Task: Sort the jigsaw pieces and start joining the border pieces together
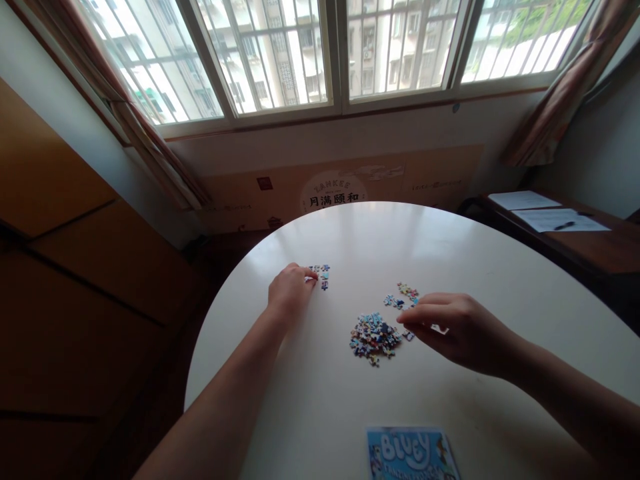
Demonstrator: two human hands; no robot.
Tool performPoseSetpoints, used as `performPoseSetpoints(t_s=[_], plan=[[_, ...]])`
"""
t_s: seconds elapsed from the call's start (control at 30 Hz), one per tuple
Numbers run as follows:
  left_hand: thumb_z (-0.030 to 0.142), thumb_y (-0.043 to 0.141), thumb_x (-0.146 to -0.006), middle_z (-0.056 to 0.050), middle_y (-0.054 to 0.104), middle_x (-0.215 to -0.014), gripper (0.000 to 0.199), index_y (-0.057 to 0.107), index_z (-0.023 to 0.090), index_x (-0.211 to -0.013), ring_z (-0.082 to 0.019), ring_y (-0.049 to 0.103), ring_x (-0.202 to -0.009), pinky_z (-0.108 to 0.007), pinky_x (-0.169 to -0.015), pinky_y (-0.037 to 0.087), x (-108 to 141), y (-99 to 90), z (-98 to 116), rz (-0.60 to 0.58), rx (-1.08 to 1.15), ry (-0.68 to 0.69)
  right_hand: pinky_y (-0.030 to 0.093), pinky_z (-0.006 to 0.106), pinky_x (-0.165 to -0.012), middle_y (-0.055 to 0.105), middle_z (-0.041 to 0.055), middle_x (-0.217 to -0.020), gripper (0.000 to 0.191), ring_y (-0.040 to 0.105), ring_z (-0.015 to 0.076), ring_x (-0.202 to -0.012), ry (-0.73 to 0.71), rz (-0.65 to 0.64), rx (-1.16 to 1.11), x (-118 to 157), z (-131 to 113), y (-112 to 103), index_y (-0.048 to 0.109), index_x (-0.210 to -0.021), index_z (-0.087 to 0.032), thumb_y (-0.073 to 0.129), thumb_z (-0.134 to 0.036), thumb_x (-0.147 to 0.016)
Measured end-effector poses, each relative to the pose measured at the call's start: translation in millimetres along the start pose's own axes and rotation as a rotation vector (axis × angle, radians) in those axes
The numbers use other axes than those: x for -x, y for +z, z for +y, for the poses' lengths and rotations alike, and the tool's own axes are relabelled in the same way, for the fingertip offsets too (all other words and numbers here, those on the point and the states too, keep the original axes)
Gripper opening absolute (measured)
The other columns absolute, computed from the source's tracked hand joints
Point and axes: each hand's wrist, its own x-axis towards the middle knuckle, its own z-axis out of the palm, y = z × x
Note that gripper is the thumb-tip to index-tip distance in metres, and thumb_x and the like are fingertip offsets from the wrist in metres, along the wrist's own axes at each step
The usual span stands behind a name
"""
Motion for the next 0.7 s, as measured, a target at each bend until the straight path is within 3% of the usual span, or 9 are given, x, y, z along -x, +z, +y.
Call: performPoseSetpoints(t_s=[0.53, 0.7], plan=[[0.031, 0.062, -0.089, -0.003, 0.067, -0.102, 0.02, 0.081, 0.033, -0.096, -0.021, 0.065, -0.089, -0.03, -0.078, 0.048, -1.7, 2.9, -0.6, 0.024, -0.018, -0.012, 0.052, 0.027, -0.063, 0.075, 0.0038, -0.083, 0.017, 0.069, 0.0144, -0.07, 0.008, -0.009, 0.056, 2.5, 5.9, 0.7, 0.076, -0.098, -0.022, 0.059, -0.023, -0.097], [0.03, 0.061, -0.089, -0.003, 0.067, -0.101, 0.021, 0.081, 0.032, -0.097, -0.021, 0.065, -0.086, -0.03, -0.074, 0.048, -1.4, 3.5, 0.3, 0.032, -0.031, -0.005, 0.049, 0.027, -0.062, 0.074, 0.0013, -0.08, 0.018, 0.067, 0.0135, -0.068, 0.084, -0.091, 0.091, 2.0, 8.2, -1.9, 0.077, -0.097, -0.024, 0.058, -0.023, -0.095]])
